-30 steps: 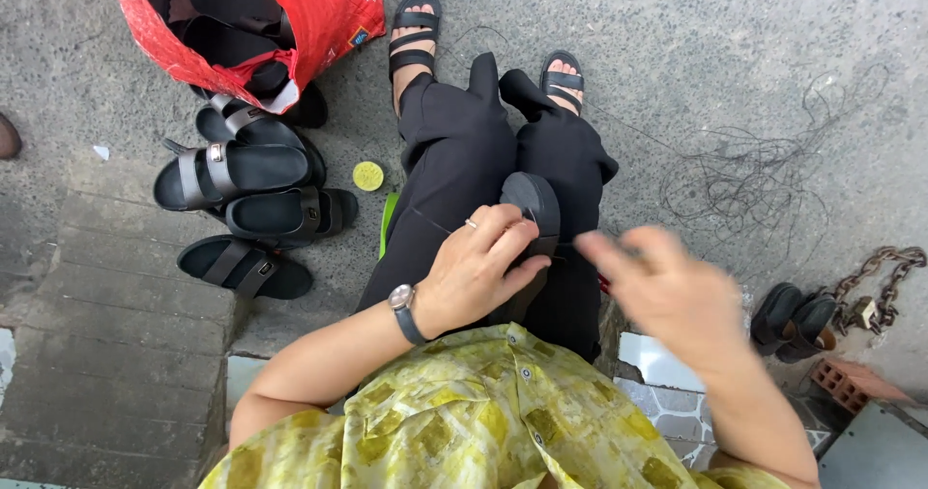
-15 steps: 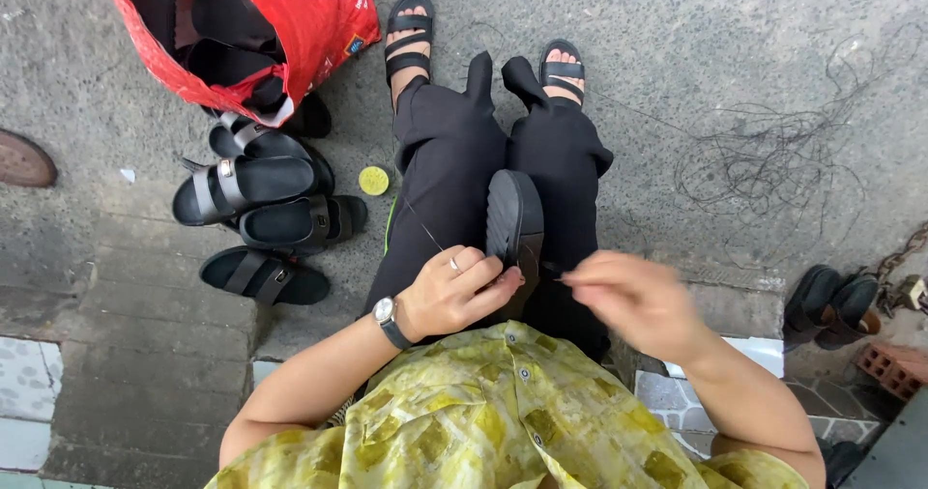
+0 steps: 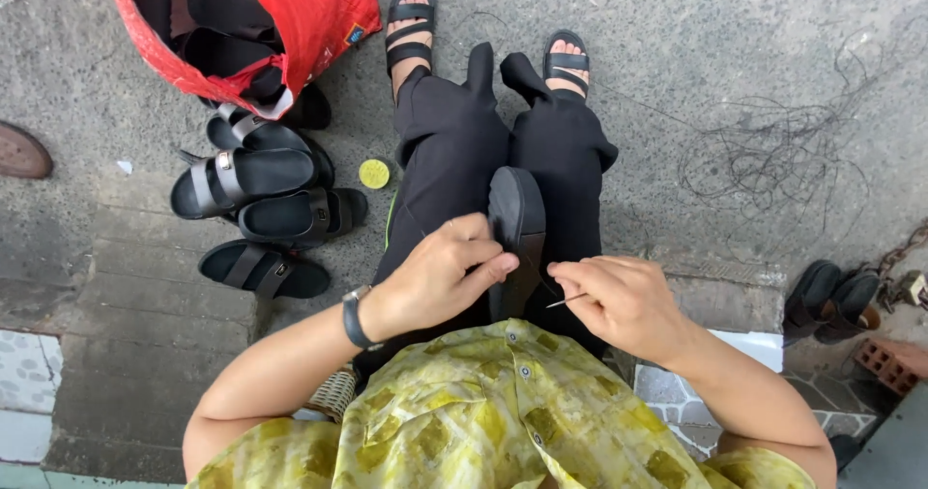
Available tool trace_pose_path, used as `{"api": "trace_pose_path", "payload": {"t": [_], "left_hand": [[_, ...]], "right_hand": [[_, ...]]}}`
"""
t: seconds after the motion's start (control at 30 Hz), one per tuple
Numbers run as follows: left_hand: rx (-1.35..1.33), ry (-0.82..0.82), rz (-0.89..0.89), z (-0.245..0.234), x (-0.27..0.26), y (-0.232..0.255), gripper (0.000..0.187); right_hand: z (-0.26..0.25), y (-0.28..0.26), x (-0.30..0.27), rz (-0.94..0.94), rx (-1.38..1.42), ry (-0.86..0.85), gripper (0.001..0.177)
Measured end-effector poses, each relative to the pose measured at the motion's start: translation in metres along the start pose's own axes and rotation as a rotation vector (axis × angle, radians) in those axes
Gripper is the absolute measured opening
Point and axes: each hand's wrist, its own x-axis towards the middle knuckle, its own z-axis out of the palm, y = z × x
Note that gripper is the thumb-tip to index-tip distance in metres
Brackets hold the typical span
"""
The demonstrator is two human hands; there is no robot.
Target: Hand-stitching the sole of a black sandal to repair it using a needle and thread.
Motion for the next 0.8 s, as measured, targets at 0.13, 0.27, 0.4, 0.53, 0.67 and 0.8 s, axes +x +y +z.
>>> {"api": "trace_pose_path", "payload": {"t": [0.13,0.27,0.4,0.53,0.67,0.8], "left_hand": [[-0.328,-0.057,0.057,-0.012,0.021,0.008,0.024],[-0.435,-0.053,0.082,-0.019,0.027,0.008,0.026],[-0.467,0.004,0.084,-0.029,0.029,0.014,0.033],[-0.570,-0.015,0.183,-0.033,0.041,0.022,0.030],[-0.691,-0.066,0.132,-0.026,0.046,0.022,0.034],[-0.728,-0.065,0.111,-0.021,0.049,0.014,0.042]], "right_hand": [[-0.009,0.000,0.002,0.145,0.100,0.098,0.023],[-0.008,-0.007,0.015,0.072,-0.067,-0.005,0.021],[-0.001,0.000,0.008,0.105,-0.008,-0.072,0.010],[0.013,0.015,-0.014,0.300,0.188,-0.036,0.013],[0.008,0.008,-0.015,0.312,0.152,-0.028,0.015],[-0.001,0.003,-0.004,0.241,0.187,-0.045,0.009]]}}
